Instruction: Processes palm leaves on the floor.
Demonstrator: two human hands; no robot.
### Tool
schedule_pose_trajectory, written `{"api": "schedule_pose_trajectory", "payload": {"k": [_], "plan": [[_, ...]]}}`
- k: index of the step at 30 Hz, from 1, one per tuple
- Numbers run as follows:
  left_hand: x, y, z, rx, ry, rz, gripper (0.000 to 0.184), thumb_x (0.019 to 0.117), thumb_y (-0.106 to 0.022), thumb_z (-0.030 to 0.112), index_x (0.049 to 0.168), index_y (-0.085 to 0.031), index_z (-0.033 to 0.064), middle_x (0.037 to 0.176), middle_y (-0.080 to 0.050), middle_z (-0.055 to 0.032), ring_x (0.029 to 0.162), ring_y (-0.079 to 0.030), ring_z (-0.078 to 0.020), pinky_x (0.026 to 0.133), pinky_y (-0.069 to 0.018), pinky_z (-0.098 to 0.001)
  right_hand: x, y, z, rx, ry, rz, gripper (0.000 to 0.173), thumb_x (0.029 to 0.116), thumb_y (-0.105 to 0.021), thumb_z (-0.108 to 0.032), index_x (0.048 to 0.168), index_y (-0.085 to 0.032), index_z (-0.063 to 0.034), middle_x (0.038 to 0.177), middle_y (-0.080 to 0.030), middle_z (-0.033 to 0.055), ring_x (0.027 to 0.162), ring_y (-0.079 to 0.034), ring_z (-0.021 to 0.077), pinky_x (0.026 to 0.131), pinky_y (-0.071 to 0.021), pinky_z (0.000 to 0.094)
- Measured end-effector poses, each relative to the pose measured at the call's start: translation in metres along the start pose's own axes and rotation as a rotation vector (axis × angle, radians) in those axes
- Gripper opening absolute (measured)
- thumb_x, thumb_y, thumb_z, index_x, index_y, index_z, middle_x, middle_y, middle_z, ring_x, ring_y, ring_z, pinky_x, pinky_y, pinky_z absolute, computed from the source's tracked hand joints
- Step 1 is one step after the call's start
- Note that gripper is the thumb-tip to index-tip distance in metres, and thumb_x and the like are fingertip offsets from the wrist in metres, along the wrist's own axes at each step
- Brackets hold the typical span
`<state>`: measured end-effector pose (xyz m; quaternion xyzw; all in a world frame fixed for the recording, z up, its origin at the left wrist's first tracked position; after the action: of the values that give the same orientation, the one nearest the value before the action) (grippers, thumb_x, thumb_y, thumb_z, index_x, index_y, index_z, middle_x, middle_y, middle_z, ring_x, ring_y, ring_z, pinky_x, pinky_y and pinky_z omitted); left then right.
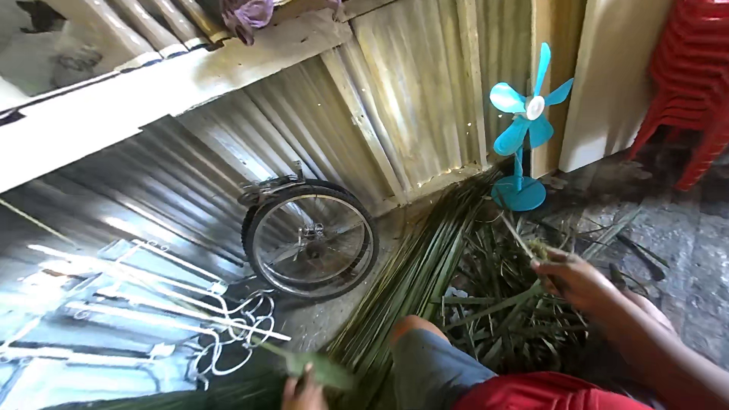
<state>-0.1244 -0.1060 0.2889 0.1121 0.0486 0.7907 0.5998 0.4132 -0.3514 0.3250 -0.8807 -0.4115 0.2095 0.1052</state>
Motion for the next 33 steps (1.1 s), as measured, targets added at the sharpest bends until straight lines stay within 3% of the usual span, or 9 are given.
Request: {"api": "schedule_pose_trajectory", "payload": {"k": [4,7,13,16,18,21,26,29,33], "plan": [[-0.026,-0.117,0.072,-0.356,0.186,-0.084,0.038,0.1032,-0.059,0.01,0.138,-0.05,-0.0014,0.121,-0.063,-0.0169,0.102,-0.064,-0.0212,0.089,-0.0563,-0.0426,-0.025,-0.039,0.03,-0.067,-0.082,-0.285,0.028,0.0848,-0.067,-0.004,0.112,-0.064,-0.0072,0.074,-0.061,0.0018,0.049,-0.05,0.0077,0.044,-0.0448,0.0239],[-0.065,-0.18,0.103,-0.463,0.287,-0.261,0.026,0.1022,-0.06,0.008,0.126,-0.053,0.0027,0.099,-0.066,-0.0081,0.076,-0.064,-0.0119,0.067,-0.0562,-0.028,-0.045,-0.058,0.043,-0.131,-0.113,-0.544,0.03,0.08,-0.075,-0.012,0.109,-0.068,-0.0132,0.079,-0.066,-0.0006,0.054,-0.053,0.0066,0.048,-0.0466,0.0241],[-0.16,-0.245,0.115,-0.559,0.383,-0.721,0.013,0.1019,-0.057,0.002,0.115,-0.058,-0.0019,0.088,-0.071,-0.0099,0.072,-0.07,-0.0167,0.071,-0.0616,-0.0321,-0.048,-0.062,0.064,0.059,-0.192,-0.598,0.073,0.0825,-0.073,-0.016,0.149,-0.043,-0.0191,0.084,-0.063,0.0016,0.054,-0.052,0.007,0.048,-0.046,0.0241],[-0.184,-0.247,0.108,-0.523,0.365,-0.856,0.017,0.0966,-0.065,-0.002,0.113,-0.065,-0.0049,0.092,-0.073,-0.0135,0.078,-0.072,-0.0205,0.075,-0.063,-0.036,-0.043,-0.056,0.066,0.252,-0.159,-0.52,0.026,0.0821,-0.077,-0.022,0.103,-0.062,-0.0181,0.07,-0.059,-0.0006,0.05,-0.049,0.0066,0.046,-0.0435,0.0236],[-0.186,-0.242,0.105,-0.506,0.27,-0.896,0.018,0.0949,-0.067,-0.003,0.113,-0.067,-0.0046,0.096,-0.074,-0.0137,0.082,-0.073,-0.0208,0.078,-0.0634,-0.0378,-0.04,-0.052,0.062,0.318,-0.132,-0.515,0.024,0.0835,-0.078,-0.027,0.098,-0.061,-0.019,0.074,-0.06,-0.0004,0.052,-0.051,0.0057,0.047,-0.0447,0.0223],[-0.171,-0.224,0.112,-0.382,-0.113,-0.941,0.024,0.096,-0.065,0.0,0.12,-0.067,-0.0035,0.103,-0.073,-0.0098,0.088,-0.071,-0.016,0.082,-0.0619,-0.0325,-0.035,-0.043,0.053,0.326,-0.124,-0.438,0.022,0.0839,-0.077,-0.028,0.092,-0.06,-0.0181,0.075,-0.061,0.0001,0.053,-0.052,0.006,0.046,-0.0439,0.0218],[-0.144,-0.203,0.109,-0.239,-0.716,-0.895,0.016,0.0924,-0.077,0.013,0.107,-0.078,0.0081,0.11,-0.077,-0.0047,0.095,-0.074,-0.0159,0.084,-0.0642,-0.0321,-0.028,-0.031,0.046,0.349,-0.18,-0.416,0.02,0.0874,-0.073,-0.029,0.092,-0.057,-0.0174,0.078,-0.06,0.0009,0.054,-0.052,0.0059,0.046,-0.0436,0.0206],[-0.148,-0.2,0.111,-0.236,-0.82,-0.887,0.015,0.0928,-0.077,0.015,0.106,-0.079,0.0097,0.111,-0.076,-0.0044,0.099,-0.074,-0.0171,0.089,-0.0642,-0.0342,-0.029,-0.033,0.043,0.347,-0.182,-0.388,0.02,0.0874,-0.071,-0.025,0.096,-0.056,-0.0154,0.077,-0.06,0.0016,0.053,-0.052,0.0062,0.045,-0.0439,0.0206],[-0.162,-0.204,0.109,-0.306,-0.712,-0.866,0.013,0.0926,-0.074,0.006,0.105,-0.076,0.0016,0.105,-0.077,-0.0083,0.085,-0.075,-0.0169,0.077,-0.0662,-0.0323,-0.033,-0.035,0.035,0.291,-0.11,-0.353,0.029,0.0884,-0.069,-0.018,0.113,-0.054,-0.0129,0.074,-0.058,0.0021,0.051,-0.051,0.0065,0.046,-0.044,0.0212]]}}
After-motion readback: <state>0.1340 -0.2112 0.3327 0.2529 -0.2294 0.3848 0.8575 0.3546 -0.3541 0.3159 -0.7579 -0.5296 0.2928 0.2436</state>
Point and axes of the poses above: each hand's wrist, its own x-axis towards the middle knuckle, its own y-axis out of the back of the hand, z = x × y, the point moved 3 cm from there along x, towards the middle knuckle
